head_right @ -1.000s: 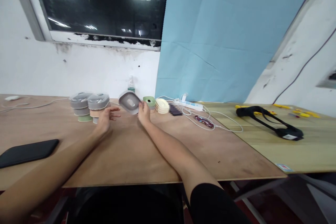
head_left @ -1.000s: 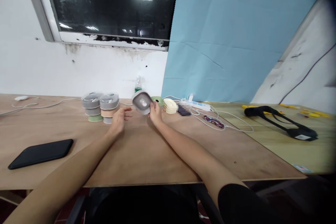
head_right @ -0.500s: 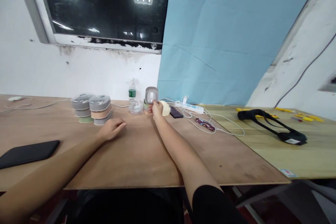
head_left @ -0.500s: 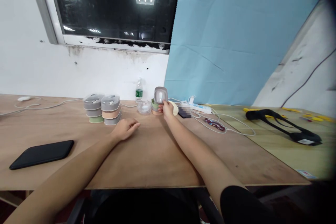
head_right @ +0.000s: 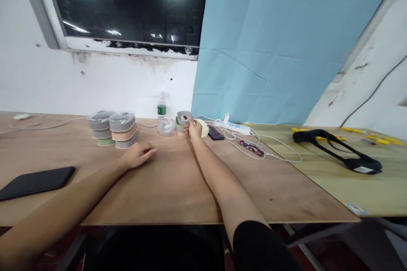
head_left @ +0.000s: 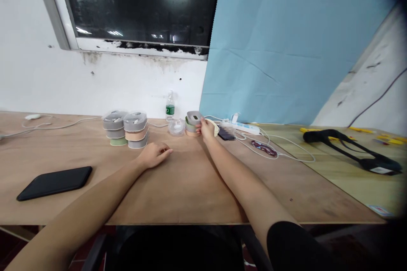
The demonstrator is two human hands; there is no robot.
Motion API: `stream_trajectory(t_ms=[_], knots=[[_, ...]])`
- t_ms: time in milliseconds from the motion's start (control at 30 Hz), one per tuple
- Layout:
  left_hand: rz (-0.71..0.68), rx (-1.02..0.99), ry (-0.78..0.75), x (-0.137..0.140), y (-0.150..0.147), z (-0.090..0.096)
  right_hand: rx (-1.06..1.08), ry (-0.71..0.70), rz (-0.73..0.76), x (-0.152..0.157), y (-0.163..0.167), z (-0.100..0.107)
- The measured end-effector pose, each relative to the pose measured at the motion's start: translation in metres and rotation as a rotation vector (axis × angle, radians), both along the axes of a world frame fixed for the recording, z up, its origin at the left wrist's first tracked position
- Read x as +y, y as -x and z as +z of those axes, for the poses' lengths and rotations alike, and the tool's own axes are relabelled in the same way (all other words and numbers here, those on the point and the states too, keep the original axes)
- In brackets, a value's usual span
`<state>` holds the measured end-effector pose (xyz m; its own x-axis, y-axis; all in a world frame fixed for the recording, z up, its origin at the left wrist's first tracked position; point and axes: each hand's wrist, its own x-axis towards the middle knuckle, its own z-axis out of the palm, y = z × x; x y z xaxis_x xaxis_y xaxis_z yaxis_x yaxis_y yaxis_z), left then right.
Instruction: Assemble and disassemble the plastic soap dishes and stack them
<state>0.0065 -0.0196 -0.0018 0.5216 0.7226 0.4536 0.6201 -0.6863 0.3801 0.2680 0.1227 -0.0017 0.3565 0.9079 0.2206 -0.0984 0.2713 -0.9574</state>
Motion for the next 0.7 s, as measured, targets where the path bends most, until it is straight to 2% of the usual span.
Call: stream_trajectory(t_ms=[233, 467, 600, 700], knots=[[-0.007, 0.034, -0.011, -0.001, -0.001, 0.002, -0.059, 0.051, -0.033, -0.001, 0.001, -0.006], [-0.003, 0.054, -0.032, -0.001, -0.001, 0.003, -0.304, 0.009, -0.077, -0.002, 0.002, -0.017], [0.025, -0.021, -0.229, 0.005, 0.006, 0.007, -0.422, -0.001, -0.103, -0.004, 0.003, -0.02], [0.151, -0.117, -0.446, 0.009, 0.015, 0.014, -0.505, -0.005, -0.103, -0.006, 0.003, -0.022]])
